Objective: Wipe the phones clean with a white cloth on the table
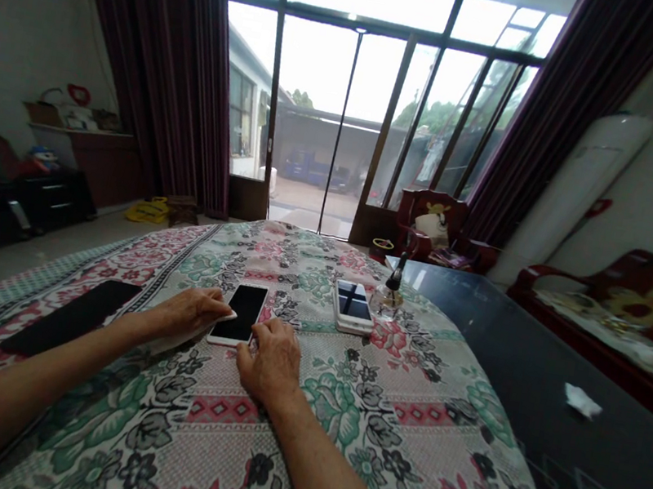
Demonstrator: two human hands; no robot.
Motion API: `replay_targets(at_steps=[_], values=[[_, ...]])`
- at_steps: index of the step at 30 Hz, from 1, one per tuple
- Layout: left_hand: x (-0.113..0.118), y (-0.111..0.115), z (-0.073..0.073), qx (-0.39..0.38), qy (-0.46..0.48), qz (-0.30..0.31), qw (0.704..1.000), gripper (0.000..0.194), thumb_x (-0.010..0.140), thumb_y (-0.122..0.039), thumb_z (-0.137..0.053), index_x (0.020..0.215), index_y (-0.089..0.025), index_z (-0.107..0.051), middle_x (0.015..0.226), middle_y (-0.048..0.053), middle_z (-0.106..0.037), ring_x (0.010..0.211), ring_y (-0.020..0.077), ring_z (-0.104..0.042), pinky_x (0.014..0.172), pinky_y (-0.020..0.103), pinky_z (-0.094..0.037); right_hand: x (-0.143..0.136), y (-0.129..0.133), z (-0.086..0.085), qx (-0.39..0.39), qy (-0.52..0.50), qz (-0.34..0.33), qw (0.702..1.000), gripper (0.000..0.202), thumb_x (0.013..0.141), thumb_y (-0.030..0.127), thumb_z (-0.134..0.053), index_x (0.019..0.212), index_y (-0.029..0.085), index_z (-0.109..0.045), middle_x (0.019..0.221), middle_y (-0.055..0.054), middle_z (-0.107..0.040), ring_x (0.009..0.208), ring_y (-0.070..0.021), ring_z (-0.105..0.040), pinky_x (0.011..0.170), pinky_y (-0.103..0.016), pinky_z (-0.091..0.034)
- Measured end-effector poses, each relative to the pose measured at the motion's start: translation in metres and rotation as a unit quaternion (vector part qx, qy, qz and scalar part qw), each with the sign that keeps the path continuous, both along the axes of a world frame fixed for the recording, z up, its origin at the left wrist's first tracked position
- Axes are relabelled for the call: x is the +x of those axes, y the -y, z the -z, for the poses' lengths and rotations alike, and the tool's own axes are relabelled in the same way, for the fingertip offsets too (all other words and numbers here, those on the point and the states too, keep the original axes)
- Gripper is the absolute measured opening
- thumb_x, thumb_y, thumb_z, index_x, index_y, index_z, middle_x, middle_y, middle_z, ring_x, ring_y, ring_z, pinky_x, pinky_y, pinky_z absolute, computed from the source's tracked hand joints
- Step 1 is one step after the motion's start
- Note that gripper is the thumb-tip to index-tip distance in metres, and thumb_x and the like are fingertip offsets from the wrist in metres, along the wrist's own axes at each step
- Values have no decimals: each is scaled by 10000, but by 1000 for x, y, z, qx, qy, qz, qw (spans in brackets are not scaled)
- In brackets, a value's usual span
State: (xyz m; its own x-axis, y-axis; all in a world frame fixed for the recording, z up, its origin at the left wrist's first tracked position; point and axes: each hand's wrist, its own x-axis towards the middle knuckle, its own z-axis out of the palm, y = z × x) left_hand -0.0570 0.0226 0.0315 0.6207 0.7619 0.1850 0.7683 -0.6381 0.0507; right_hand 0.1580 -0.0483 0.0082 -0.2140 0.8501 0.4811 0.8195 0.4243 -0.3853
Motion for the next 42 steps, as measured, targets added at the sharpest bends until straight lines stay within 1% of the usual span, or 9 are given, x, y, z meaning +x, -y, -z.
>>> replay_targets(at_steps=[3,6,12,16,23,30,33,37,42], values=[[10,-20,-3,26,-21,-51,998,361,963,-385,-380,918,-245,-710,814,39,-565,690,138,-530,642,230,-375,0,0,0,-3,-2,-1,1000,226,817,309,-609,1008,210,-678,1004,-59,-610,978,-203,-529,890,-315,-415],[19,-43,-8,8,-30,-108,994,320,938,-361,-418,881,-243,-710,841,43,-575,717,150,-554,652,236,-391,0,0,1,-6,-7,-3,1000,227,821,314,-607,1008,210,-681,1007,-60,-610,971,-197,-533,883,-312,-421],[28,-67,-14,-2,-22,-137,990,337,934,-317,-397,844,-231,-711,873,60,-595,739,172,-581,656,255,-396,0,-1,2,0,-8,-1,1000,233,823,320,-607,1017,212,-679,1004,-58,-614,966,-203,-530,887,-319,-418],[28,-59,-12,9,-32,-126,991,324,925,-294,-398,881,-237,-714,908,65,-597,747,180,-577,645,264,-383,0,-1,2,3,-9,-3,1000,224,823,323,-607,1000,209,-684,990,-59,-612,960,-202,-531,884,-315,-416],[19,-21,-7,36,-61,-37,997,294,940,-307,-414,987,-258,-700,850,53,-568,736,160,-530,634,248,-371,0,-1,3,3,-5,-3,1000,227,824,324,-606,1007,211,-679,999,-63,-603,970,-201,-529,884,-319,-414],[9,26,-7,33,-53,59,996,278,962,-266,-406,951,-228,-681,813,37,-550,700,130,-506,610,233,-363,1,-1,4,-2,2,-5,1000,236,829,328,-597,1020,214,-676,1012,-66,-597,986,-207,-520,895,-321,-405],[6,37,-8,25,-43,89,995,302,970,-270,-398,881,-207,-680,783,32,-542,679,121,-496,597,229,-355,1,-2,4,-7,2,-5,1000,239,827,324,-598,1023,212,-676,1014,-66,-595,985,-208,-518,896,-321,-404],[5,21,-7,30,-42,96,994,293,967,-268,-402,927,-235,-691,816,29,-564,682,117,-508,588,220,-340,0,-2,4,-3,1,-7,1000,235,823,326,-604,1013,208,-677,1011,-66,-597,978,-209,-518,896,-324,-405],[15,-23,-8,35,-40,24,998,306,954,-361,-430,923,-248,-713,806,37,-573,706,143,-538,601,234,-341,0,-2,4,-3,-4,-4,1000,220,820,312,-606,998,205,-677,1000,-60,-601,959,-202,-522,882,-316,-413]])
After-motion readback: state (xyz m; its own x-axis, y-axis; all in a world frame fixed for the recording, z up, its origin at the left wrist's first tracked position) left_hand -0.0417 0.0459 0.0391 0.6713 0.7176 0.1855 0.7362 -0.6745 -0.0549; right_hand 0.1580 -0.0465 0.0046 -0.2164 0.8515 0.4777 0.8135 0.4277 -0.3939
